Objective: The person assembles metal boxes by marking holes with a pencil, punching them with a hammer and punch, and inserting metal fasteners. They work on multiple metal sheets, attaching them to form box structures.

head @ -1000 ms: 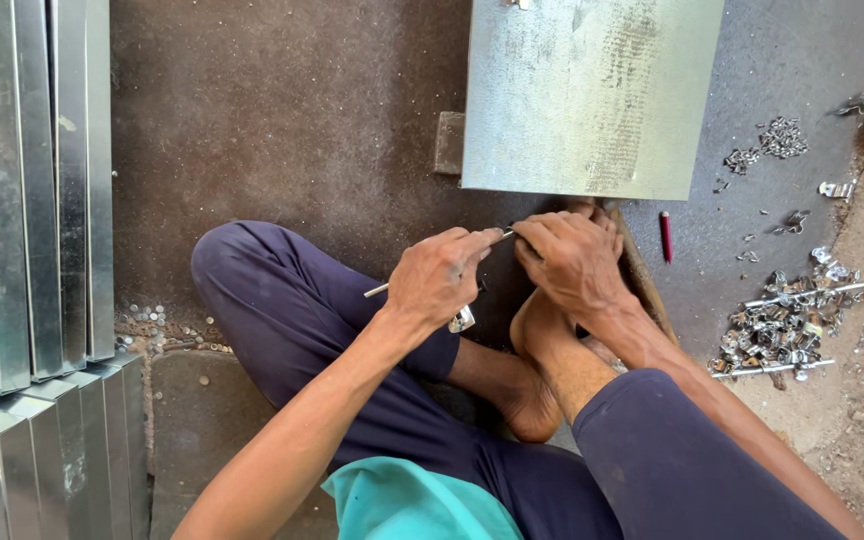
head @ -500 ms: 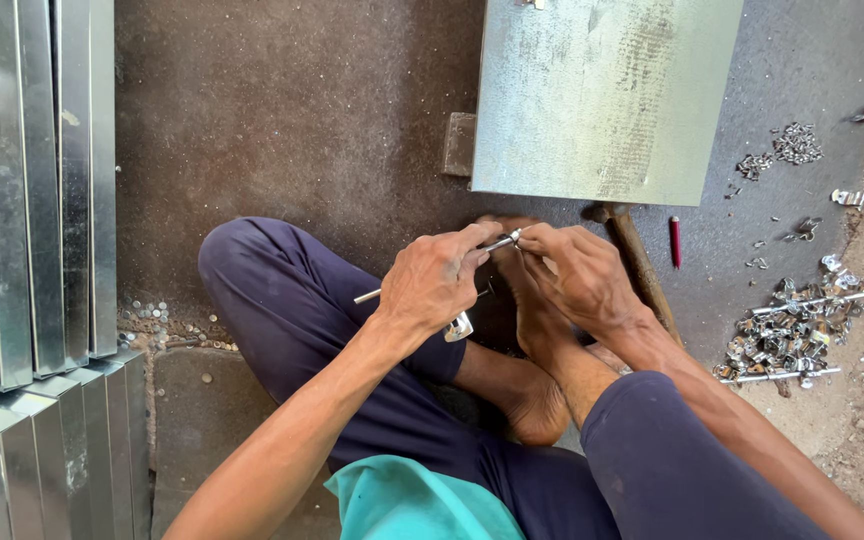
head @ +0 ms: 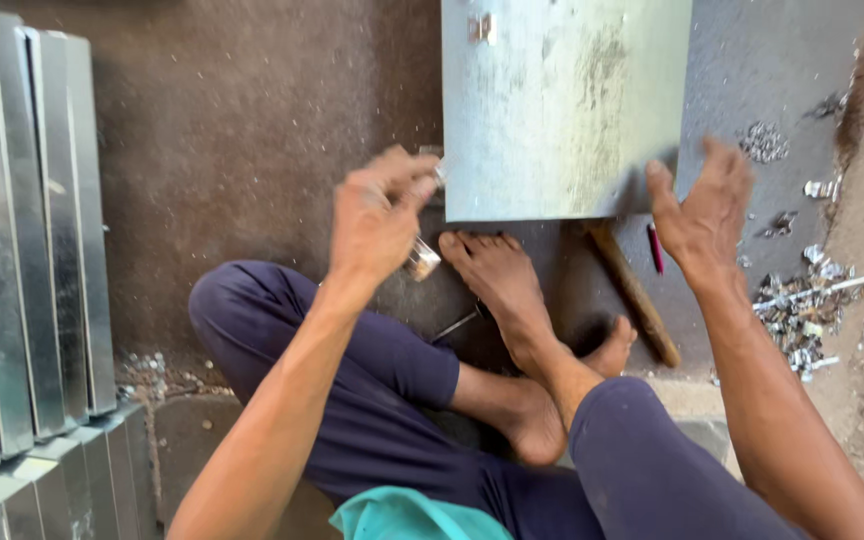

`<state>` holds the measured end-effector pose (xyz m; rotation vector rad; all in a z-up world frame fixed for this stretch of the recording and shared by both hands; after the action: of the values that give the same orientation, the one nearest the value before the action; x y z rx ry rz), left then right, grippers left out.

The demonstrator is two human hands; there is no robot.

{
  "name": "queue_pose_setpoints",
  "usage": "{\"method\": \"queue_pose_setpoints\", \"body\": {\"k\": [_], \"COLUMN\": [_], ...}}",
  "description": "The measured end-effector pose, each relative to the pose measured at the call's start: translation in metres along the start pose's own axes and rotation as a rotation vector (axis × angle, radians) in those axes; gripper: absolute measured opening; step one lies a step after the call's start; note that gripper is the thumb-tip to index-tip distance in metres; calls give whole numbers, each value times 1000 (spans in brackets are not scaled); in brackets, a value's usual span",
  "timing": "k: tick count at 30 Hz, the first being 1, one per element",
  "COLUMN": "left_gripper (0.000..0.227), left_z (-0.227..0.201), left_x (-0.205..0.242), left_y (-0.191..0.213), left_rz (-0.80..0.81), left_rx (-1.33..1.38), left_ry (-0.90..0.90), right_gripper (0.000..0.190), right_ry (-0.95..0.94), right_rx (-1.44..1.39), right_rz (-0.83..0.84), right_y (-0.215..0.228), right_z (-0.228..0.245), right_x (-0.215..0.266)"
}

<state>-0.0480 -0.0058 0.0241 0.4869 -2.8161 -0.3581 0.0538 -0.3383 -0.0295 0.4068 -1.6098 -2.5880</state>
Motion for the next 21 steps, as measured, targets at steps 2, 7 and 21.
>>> {"method": "queue_pose_setpoints", "body": {"k": [2,7,21], "left_gripper": [21,20,20], "left_z": [-3,-10,-17], "left_x": [-9,17,47], "left_y": [0,10,16], "left_rz": [19,48,54], "left_rx": [-63,-210,-312], "left_ry": [43,34,-218], "right_gripper": [48,62,22], "right_ry": [-377,-271,-261], "right_rx": [-295,-312,40], "right_rz": [229,78,-155], "right_y": [-20,9,17], "right_z": [-12,3,-154], "right_x": [-13,27,56]}}
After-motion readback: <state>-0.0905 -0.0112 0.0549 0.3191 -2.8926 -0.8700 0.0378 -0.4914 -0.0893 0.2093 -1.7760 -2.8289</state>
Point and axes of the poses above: each hand's wrist, its own x-axis away from the middle knuckle, its own y-axis out of the back of the hand, z = x × y, the point moved 2 cm from there along -x, towards the middle knuckle, and after that the axes turned 2 degrees about -z, right-handed, at the moved point
